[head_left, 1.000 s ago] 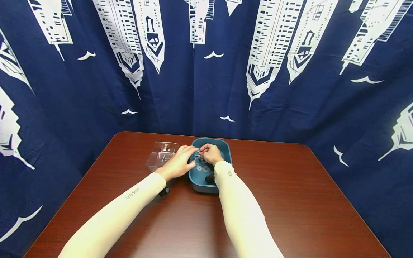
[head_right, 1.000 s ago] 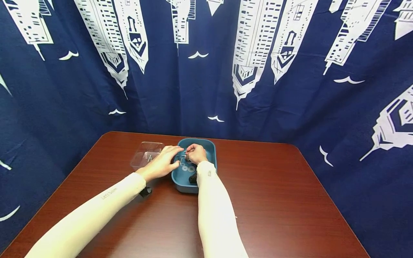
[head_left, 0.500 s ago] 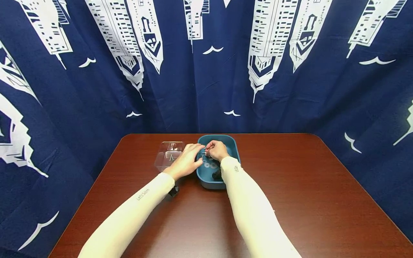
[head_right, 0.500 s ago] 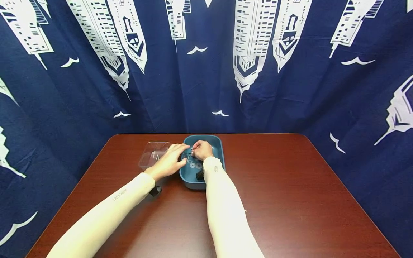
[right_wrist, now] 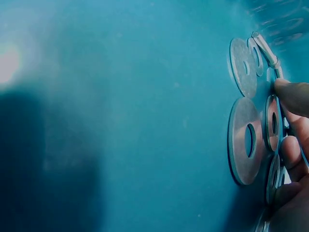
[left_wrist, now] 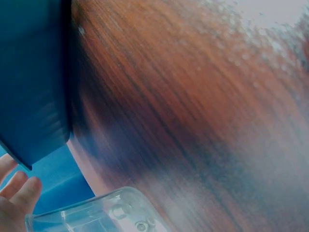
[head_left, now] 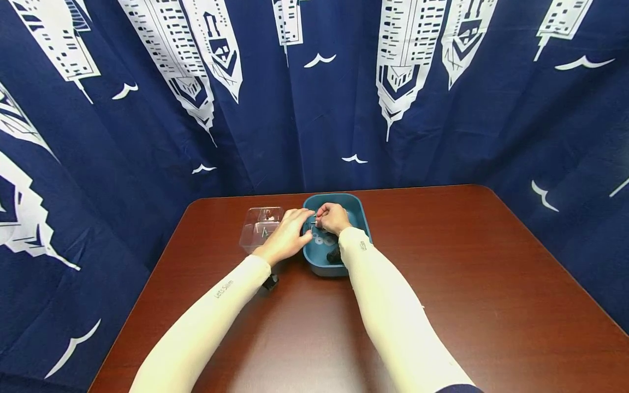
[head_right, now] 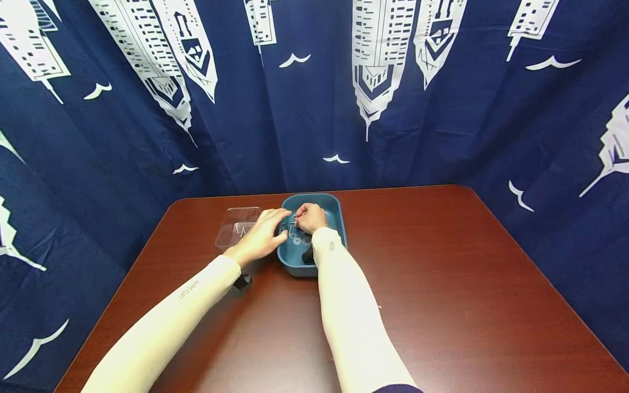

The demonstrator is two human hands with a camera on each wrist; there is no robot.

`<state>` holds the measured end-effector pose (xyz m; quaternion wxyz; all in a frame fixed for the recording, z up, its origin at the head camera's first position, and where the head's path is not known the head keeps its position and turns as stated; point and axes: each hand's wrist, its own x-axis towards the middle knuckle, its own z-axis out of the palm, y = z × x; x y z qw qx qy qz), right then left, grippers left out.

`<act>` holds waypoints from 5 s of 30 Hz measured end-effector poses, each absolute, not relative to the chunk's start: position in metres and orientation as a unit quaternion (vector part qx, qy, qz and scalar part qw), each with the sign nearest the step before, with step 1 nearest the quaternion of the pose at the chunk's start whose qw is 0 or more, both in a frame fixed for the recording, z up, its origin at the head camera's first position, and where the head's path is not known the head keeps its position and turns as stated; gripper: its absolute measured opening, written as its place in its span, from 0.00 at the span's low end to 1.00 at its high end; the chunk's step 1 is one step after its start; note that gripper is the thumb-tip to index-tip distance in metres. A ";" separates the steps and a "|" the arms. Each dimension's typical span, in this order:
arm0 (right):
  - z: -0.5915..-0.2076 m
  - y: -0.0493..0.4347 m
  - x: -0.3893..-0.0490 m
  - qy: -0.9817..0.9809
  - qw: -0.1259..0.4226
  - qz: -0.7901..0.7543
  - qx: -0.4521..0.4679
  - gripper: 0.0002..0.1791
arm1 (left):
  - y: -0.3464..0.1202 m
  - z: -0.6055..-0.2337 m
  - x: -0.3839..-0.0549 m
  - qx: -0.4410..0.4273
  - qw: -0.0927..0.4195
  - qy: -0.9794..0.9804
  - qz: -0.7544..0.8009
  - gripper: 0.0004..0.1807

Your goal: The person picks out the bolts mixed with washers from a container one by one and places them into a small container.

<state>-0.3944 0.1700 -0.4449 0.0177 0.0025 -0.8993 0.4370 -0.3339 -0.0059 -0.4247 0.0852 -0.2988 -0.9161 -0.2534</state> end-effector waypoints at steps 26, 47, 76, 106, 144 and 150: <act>-0.434 0.172 -0.393 -0.885 -0.016 0.466 0.010 0.09 | -0.009 -0.424 -0.337 -0.293 0.080 -0.918 -0.254 0.29; -0.426 0.177 -0.387 -0.878 0.001 0.478 0.024 0.09 | -0.012 -0.421 -0.332 -0.298 0.084 -0.914 -0.261 0.31; -0.396 0.190 -0.381 -0.868 -0.002 0.488 0.094 0.12 | -0.017 -0.423 -0.330 -0.301 0.079 -0.915 -0.255 0.30; -0.369 0.171 -0.383 -0.863 0.007 0.485 0.139 0.12 | -0.062 -0.403 -0.322 -0.269 0.102 -0.919 -0.268 0.30; -0.361 0.105 -0.384 -0.855 -0.012 0.484 0.184 0.12 | -0.143 -0.414 -0.316 -0.214 0.161 -0.925 -0.271 0.29; -0.363 0.097 -0.384 -0.855 -0.018 0.484 0.186 0.12 | -0.150 -0.418 -0.316 -0.194 0.134 -0.934 -0.268 0.31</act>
